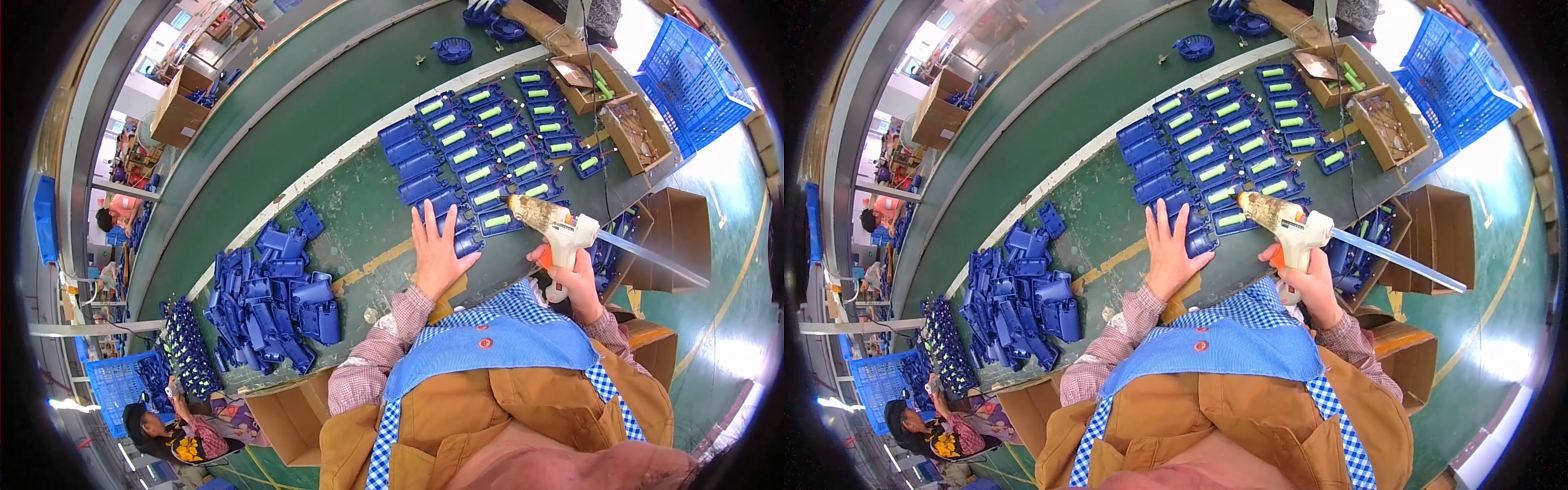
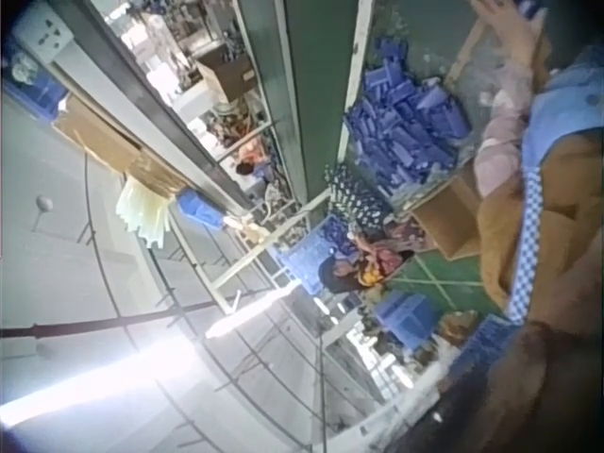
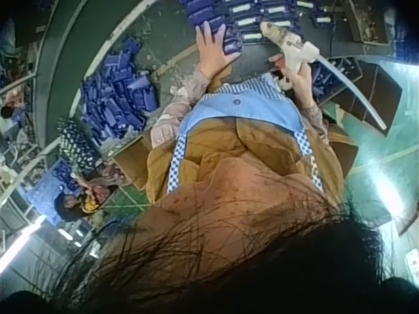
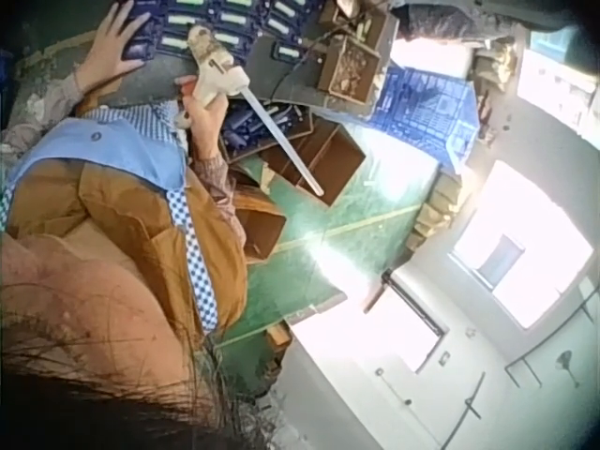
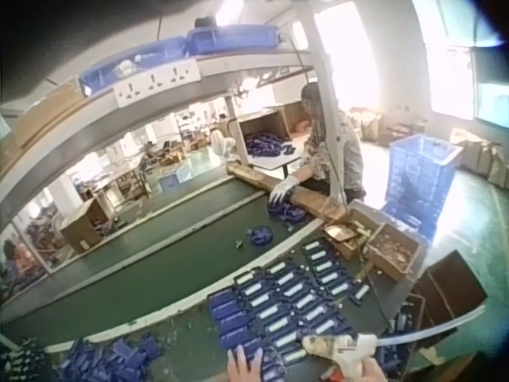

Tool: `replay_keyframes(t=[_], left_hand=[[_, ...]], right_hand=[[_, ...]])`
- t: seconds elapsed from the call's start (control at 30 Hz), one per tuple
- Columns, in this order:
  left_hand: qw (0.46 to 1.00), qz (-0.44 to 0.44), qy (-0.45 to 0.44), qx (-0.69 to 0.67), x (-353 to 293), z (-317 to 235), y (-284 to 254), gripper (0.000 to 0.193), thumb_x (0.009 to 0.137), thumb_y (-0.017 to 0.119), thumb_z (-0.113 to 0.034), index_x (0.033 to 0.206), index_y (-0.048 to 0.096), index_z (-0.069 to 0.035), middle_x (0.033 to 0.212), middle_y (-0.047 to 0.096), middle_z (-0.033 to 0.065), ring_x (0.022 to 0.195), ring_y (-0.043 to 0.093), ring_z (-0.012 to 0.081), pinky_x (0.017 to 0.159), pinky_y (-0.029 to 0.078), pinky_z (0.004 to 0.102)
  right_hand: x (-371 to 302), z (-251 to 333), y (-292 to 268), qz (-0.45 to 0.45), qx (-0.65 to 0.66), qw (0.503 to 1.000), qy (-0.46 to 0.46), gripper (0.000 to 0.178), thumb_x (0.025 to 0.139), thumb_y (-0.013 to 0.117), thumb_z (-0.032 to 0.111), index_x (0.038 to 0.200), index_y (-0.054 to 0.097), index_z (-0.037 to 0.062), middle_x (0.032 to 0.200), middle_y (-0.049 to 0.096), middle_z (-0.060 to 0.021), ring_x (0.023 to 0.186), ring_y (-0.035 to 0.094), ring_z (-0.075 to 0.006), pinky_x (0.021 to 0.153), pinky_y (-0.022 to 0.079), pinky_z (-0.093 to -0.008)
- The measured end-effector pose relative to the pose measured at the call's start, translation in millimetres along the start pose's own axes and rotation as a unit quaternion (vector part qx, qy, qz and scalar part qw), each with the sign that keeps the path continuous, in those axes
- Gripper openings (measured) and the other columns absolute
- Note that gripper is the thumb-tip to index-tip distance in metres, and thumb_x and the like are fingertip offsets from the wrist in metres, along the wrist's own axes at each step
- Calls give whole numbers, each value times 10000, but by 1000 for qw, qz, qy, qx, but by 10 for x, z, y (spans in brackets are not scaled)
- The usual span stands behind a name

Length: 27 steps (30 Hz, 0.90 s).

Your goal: Applying hot glue to small green components and inserting them into blue plastic housings on an assembly line.

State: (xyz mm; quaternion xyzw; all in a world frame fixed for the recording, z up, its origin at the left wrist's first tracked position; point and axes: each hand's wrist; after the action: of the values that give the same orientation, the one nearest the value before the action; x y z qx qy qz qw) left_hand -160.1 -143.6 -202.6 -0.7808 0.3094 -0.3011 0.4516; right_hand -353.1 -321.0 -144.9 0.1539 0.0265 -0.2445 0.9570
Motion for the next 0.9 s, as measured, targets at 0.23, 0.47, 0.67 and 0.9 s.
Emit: replay_keyframes(t=[0.23,0.47,0.67,0.9], left_hand=[[1000,-18,-13,-13,13,-68,40,1029,591,836,-383,1437,299,-143,1519,62,249,1372,91,507,1083,179,604],[994,-93,-33,-49,98,83,-18,958,666,797,-354,1445,289,-123,1505,75,272,1362,124,500,1087,164,577],[989,-75,-73,-100,288,131,19,921,717,767,-335,1444,262,-79,1492,88,295,1362,178,461,1092,178,567],[977,-149,-79,-130,311,330,-111,849,737,731,-266,1428,280,-68,1477,126,307,1343,208,475,1102,225,497]], right_hand=[[0,0,7,-3,1,1000,4,571,668,523,67,1218,452,-70,1035,630,-158,1020,613,-278,950,452,-387],[-12,18,13,2,8,1000,-4,508,695,513,21,1190,460,-82,1037,630,-148,1015,606,-251,937,450,-366],[19,-9,32,7,19,1000,-9,525,688,523,30,1197,457,-82,1032,628,-151,1012,607,-266,945,448,-382],[9,-26,11,-6,1,1000,-13,551,664,529,84,1194,484,-58,1016,617,-168,1013,599,-276,961,435,-395]])
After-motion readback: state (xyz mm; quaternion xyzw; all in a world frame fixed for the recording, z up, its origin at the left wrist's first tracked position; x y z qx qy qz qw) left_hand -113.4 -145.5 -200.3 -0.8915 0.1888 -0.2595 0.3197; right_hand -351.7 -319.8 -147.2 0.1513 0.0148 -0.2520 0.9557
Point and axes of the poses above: each hand's wrist, its own x-axis towards the middle knuckle, its own y-axis out of the palm, z = x × y
